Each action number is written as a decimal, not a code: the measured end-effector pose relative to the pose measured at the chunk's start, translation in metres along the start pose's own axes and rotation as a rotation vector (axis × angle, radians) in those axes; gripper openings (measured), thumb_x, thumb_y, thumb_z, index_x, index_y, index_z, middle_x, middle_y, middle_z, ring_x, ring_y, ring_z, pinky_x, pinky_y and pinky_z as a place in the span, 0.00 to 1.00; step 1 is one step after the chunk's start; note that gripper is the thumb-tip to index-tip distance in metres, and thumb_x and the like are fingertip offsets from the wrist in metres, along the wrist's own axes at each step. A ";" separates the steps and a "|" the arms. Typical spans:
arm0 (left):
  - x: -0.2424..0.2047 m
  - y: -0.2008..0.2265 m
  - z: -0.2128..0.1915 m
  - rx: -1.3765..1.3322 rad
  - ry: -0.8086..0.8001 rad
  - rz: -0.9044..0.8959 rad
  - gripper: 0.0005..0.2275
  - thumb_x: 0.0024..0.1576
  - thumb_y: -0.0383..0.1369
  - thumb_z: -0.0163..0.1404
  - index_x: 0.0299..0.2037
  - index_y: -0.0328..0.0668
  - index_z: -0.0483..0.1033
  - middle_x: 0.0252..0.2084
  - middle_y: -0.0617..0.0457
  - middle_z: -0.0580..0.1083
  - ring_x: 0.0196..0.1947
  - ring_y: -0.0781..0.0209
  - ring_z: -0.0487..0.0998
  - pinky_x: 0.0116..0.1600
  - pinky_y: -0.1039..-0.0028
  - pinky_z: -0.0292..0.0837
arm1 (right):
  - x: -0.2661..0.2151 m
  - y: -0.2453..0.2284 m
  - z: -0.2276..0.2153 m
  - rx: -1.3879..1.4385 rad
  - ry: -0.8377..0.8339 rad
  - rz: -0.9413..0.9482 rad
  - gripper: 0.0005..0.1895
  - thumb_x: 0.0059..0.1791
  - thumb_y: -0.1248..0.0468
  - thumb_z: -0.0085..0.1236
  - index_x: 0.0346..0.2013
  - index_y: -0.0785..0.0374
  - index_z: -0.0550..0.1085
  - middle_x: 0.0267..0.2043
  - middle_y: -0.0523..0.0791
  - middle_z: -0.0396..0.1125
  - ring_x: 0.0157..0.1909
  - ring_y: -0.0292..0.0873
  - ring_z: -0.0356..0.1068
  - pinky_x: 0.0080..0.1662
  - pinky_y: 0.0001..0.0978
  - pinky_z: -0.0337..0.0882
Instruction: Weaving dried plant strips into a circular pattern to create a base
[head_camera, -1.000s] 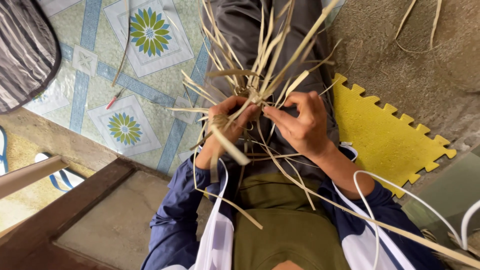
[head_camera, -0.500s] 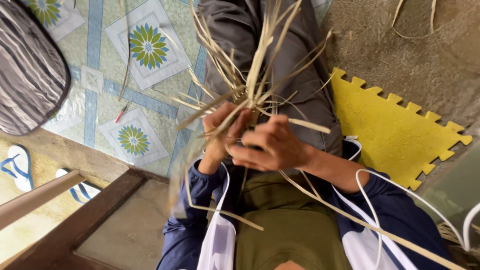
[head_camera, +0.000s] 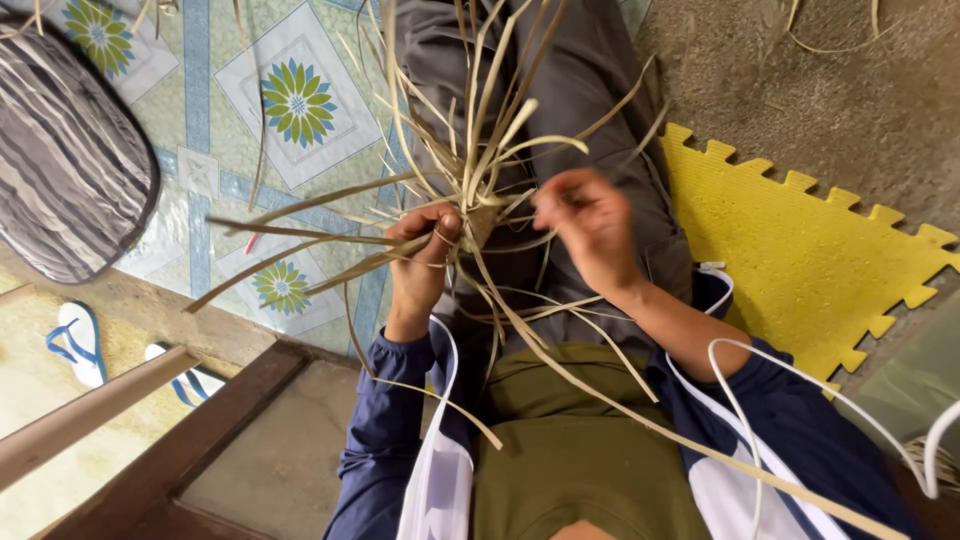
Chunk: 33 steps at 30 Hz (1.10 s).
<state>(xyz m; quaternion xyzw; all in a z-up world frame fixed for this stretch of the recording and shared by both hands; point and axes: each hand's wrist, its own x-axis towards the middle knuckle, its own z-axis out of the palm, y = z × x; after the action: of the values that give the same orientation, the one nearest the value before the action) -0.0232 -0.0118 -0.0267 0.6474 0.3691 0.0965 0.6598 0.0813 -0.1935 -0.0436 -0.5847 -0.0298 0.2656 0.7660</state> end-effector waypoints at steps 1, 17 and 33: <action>0.000 -0.001 -0.001 0.002 -0.001 0.000 0.06 0.57 0.32 0.60 0.33 0.38 0.82 0.24 0.57 0.73 0.28 0.70 0.68 0.35 0.79 0.66 | 0.009 0.009 -0.032 0.002 0.001 0.000 0.07 0.52 0.69 0.63 0.44 0.68 0.75 0.32 0.50 0.73 0.33 0.39 0.75 0.39 0.27 0.75; -0.021 0.020 0.000 -0.086 -0.022 0.069 0.10 0.54 0.36 0.63 0.30 0.37 0.80 0.27 0.51 0.75 0.30 0.66 0.70 0.37 0.74 0.69 | -0.008 0.010 0.016 -0.646 -0.270 -0.730 0.26 0.41 0.57 0.78 0.52 0.51 0.78 0.49 0.45 0.58 0.44 0.46 0.64 0.51 0.38 0.72; -0.040 0.054 0.024 0.022 -0.014 0.240 0.04 0.54 0.27 0.63 0.37 0.36 0.84 0.24 0.49 0.77 0.24 0.69 0.71 0.32 0.77 0.69 | 0.004 -0.037 0.013 -0.741 -0.446 -0.533 0.25 0.40 0.56 0.77 0.49 0.50 0.78 0.45 0.45 0.59 0.35 0.49 0.69 0.41 0.41 0.74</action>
<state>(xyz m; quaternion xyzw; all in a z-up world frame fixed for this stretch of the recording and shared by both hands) -0.0180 -0.0468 0.0352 0.6948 0.2854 0.1662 0.6389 0.0932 -0.1866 -0.0070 -0.7183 -0.4331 0.1509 0.5232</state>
